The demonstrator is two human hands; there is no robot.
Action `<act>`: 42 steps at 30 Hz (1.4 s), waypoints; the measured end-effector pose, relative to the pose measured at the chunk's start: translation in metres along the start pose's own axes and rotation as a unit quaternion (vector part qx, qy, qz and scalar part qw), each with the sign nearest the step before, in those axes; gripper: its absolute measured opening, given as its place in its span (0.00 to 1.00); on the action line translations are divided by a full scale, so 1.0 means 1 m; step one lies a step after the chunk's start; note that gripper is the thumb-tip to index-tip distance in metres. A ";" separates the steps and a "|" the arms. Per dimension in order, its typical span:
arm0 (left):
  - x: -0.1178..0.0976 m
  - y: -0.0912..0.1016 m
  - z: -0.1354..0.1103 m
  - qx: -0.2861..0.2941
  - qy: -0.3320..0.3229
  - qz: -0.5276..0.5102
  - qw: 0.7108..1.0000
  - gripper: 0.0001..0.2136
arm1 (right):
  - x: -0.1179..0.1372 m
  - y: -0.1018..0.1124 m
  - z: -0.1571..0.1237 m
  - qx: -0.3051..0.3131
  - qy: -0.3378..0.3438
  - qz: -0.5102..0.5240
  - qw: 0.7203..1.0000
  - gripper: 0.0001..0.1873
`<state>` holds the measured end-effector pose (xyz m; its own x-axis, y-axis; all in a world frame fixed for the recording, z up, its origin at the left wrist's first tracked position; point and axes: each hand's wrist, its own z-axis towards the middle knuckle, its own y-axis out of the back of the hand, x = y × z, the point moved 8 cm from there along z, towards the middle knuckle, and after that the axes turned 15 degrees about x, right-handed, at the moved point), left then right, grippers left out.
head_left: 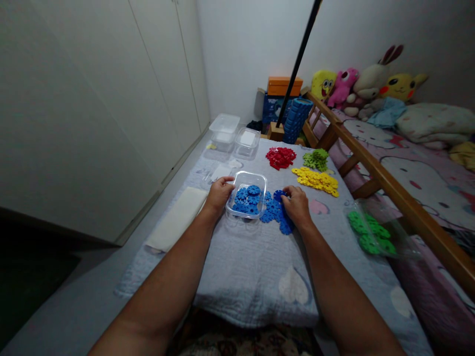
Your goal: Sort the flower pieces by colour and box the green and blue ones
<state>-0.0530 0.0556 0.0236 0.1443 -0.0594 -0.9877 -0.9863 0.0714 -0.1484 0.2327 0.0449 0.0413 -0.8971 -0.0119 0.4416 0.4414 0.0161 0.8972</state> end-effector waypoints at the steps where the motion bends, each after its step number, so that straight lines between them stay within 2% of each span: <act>1: -0.001 0.000 0.000 -0.001 0.000 -0.001 1.000 0.18 | 0.001 0.000 0.000 0.003 0.007 0.005 1.000 0.11; 7: -0.001 -0.001 -0.002 0.000 0.006 -0.011 1.000 0.18 | 0.004 0.005 -0.002 0.028 0.017 0.051 0.998 0.15; 12: 0.000 0.000 -0.001 -0.002 0.005 -0.006 1.000 0.19 | 0.008 0.012 -0.001 0.067 0.035 0.140 0.987 0.07; 16: 0.000 0.000 -0.001 -0.003 0.003 -0.005 1.000 0.19 | 0.030 0.025 0.001 0.062 0.087 0.199 0.974 0.08; 20: 0.000 -0.001 -0.001 0.001 0.002 -0.011 1.000 0.19 | 0.066 0.033 -0.001 0.047 0.138 0.240 0.960 0.09; 24: 0.000 0.000 -0.001 0.000 0.007 -0.009 1.000 0.18 | 0.099 0.023 -0.005 0.054 0.162 0.193 0.966 0.07; 29: 0.000 -0.001 -0.001 0.003 0.005 -0.012 1.000 0.18 | 0.116 -0.002 -0.010 0.069 0.150 0.062 0.984 0.09; 33: 0.000 -0.001 -0.001 0.002 0.009 -0.022 1.000 0.17 | 0.117 -0.011 -0.013 0.067 0.139 0.018 0.988 0.13; 37: -0.001 -0.002 -0.001 -0.001 0.009 -0.020 1.000 0.17 | 0.111 0.000 -0.013 0.036 0.130 0.034 0.990 0.19; 42: 0.000 -0.001 -0.001 -0.002 0.007 -0.021 1.000 0.18 | 0.089 0.011 -0.012 0.026 0.124 0.030 0.991 0.17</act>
<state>-0.0520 0.0544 0.0240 0.1844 -0.0764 -0.9799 -0.9797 0.0654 -0.1895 0.1576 0.0316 0.0902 -0.8347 -0.2555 0.4878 0.4858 0.0755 0.8708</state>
